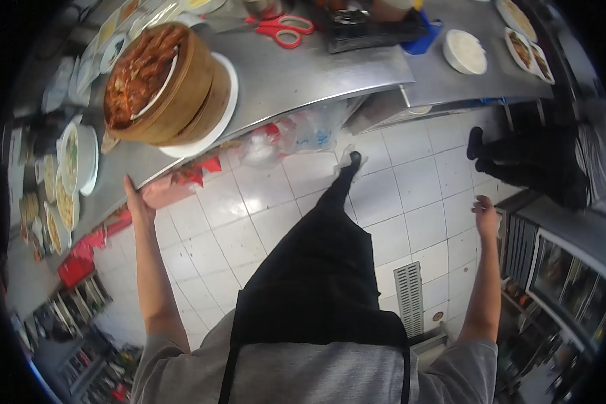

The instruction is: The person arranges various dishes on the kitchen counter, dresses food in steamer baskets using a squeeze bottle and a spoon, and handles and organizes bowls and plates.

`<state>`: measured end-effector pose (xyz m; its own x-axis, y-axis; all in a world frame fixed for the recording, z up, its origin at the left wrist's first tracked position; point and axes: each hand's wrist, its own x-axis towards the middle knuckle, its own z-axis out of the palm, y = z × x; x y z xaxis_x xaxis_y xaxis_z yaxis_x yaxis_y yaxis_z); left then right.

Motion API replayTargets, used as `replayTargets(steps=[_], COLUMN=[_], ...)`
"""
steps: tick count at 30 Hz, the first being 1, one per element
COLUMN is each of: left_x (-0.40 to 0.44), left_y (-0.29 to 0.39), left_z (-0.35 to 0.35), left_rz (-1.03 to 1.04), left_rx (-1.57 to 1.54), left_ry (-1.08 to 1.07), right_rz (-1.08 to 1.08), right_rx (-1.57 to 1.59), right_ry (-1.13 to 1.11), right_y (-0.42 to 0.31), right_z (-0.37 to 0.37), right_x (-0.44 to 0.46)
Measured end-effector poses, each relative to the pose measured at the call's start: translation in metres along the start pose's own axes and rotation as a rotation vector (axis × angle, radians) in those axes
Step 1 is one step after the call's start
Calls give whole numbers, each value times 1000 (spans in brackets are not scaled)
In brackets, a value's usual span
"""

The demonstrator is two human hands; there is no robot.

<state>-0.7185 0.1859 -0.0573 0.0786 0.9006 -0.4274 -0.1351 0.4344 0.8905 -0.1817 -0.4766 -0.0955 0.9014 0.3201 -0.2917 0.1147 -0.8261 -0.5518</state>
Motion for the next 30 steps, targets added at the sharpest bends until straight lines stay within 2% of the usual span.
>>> replayTargets(steps=[2, 3, 4, 7, 8, 9, 10, 11, 12, 13, 14, 16, 18, 20, 21, 22, 23, 24, 26, 30], left_x=[6, 9, 7, -13, -9, -2, 3, 5, 7, 7, 5, -8, -21, -17, -10, -7, -9, -11, -14, -15], left_y=[-4, -2, 1, 10, 8, 4, 1, 0, 0, 0, 1, 9, 15, 10, 6, 2, 1, 3, 5, 2], left_z=[-11, -14, -14, 6, 1, -7, -12, -13, -16, -21, -20, -8, 5, 7, 3, 0, 0, 3, 8, 10], left_rz=[-45, -61, -68, -65, -50, -37, -25, -25, -30, -35, -63, -118, -70, -22, -7, 6, 16, 27, 59, 156], left_rx=[12, 15, 26, 77, 80, 82, 81, 76, 78, 79, 62, 34, 25, -7, -23, -38, -18, 2, 29, 22], left_ry=[-3, -15, 4, 63, 48, 32, 19, 2, -10, -18, -38, -69, -62, -59, -57, -55, -22, 7, 56, 155], right_rz=[-33, -77, -27, -46, -57, 115, 169, 107, 374, 438, 275, 392, 214, -98, -194, -215, -101, 7, 98, 56], right_rx=[98, 97, 171, -131, -140, -159, -41, -164, -147, -185, -295, -186, -109, -73, -251, -152, -166, -11, 173, 48], right_ry=[-215, -351, -429, -527, -590, -639, -689, -777, -788, -830, -913, -1029, -1010, -802, -669, -605, -567, -568, -578, -759], right_y=[-19, 1, 18, 82, 104, 120, 168, 177, 155, 118, 125, 101, 118, 115, 65, 52, 3, -32, -41, 1], right_z=[33, 50, 66, 98, 102, 107, 117, 116, 109, 100, 100, 98, 118, 134, 135, 144, 146, 148, 159, 176], right_x=[-3, -8, -24, -92, -117, -141, -163, -184, -201, -214, -220, -208, -170, -117, -98, -77, -69, -67, -64, -73])
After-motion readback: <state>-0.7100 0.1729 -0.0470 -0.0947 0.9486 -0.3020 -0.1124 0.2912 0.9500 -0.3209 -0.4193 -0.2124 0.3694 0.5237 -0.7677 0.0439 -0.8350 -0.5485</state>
